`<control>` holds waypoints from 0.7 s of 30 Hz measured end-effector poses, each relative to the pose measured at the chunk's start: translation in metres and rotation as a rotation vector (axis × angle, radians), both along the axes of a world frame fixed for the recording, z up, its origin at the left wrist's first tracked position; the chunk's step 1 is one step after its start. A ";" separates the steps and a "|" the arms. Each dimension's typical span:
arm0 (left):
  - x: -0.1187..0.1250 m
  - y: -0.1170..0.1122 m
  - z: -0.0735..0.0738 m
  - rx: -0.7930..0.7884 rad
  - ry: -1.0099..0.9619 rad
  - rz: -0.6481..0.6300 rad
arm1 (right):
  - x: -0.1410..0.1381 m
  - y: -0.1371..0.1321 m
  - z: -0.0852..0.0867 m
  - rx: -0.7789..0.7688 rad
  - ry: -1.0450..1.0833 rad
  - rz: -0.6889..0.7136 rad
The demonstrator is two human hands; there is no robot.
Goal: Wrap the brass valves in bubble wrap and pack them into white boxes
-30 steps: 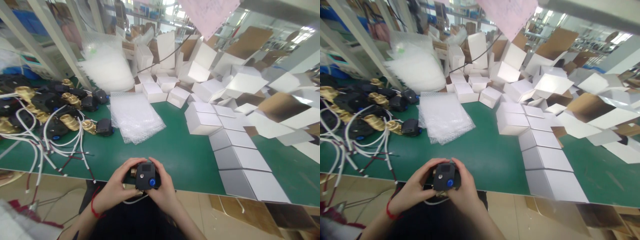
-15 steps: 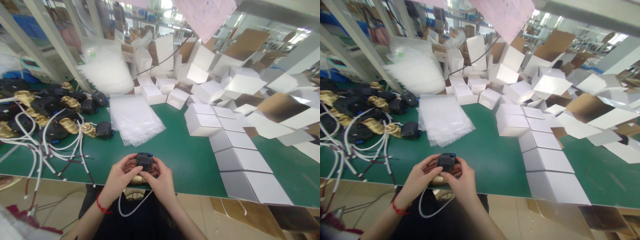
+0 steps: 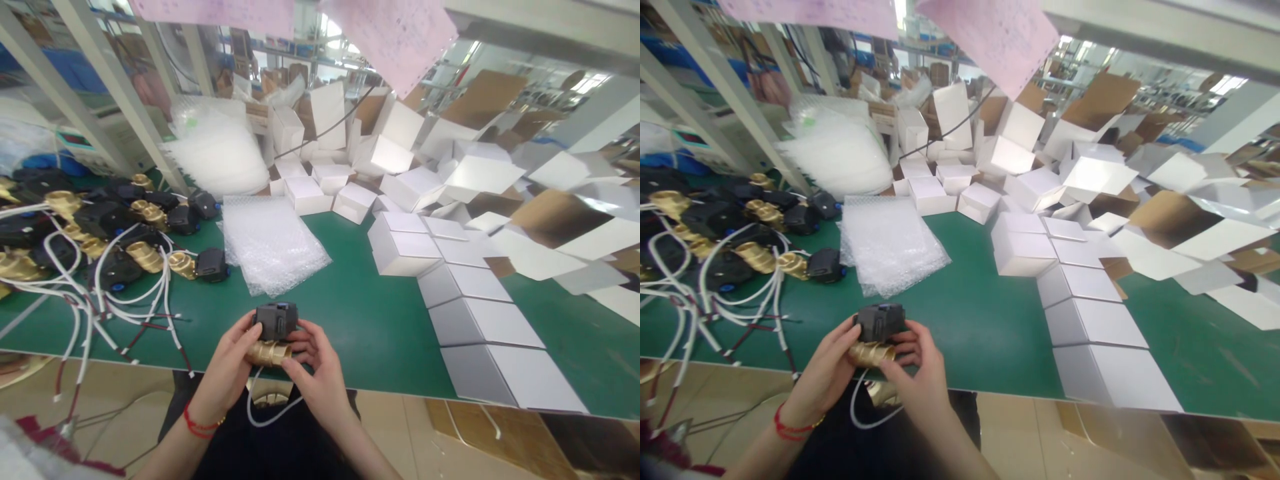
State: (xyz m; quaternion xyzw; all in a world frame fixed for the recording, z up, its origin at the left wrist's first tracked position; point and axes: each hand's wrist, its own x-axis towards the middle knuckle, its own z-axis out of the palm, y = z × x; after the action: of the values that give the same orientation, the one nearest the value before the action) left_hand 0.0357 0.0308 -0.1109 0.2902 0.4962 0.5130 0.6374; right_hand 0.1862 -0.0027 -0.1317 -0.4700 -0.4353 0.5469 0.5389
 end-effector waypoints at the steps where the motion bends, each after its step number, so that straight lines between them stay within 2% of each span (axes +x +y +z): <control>1: 0.001 -0.002 0.001 0.008 -0.041 0.008 | -0.003 -0.004 -0.001 0.007 0.019 0.005; 3: 0.002 -0.008 0.004 0.064 -0.096 -0.006 | -0.009 -0.011 -0.002 0.017 0.035 0.030; 5: 0.002 -0.014 0.010 0.173 -0.070 -0.059 | -0.015 -0.015 -0.002 0.020 0.054 0.064; 9: 0.001 -0.024 0.024 0.467 0.152 -0.232 | -0.014 -0.014 0.005 0.062 0.126 0.069; 14: -0.004 -0.029 0.036 0.740 0.366 -0.389 | 0.002 -0.008 0.013 0.199 0.028 0.003; 17: -0.010 -0.032 0.038 0.812 0.447 -0.417 | 0.010 -0.006 0.013 0.322 -0.073 -0.042; 21: -0.017 -0.034 0.037 0.797 0.476 -0.418 | 0.016 -0.005 0.016 0.452 -0.214 -0.025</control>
State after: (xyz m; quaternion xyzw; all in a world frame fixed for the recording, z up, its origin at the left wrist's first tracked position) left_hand 0.0190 -0.0032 -0.0735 0.7128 0.3249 0.4435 0.4356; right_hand 0.2026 -0.0073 -0.1157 -0.3982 -0.5954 0.3763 0.5877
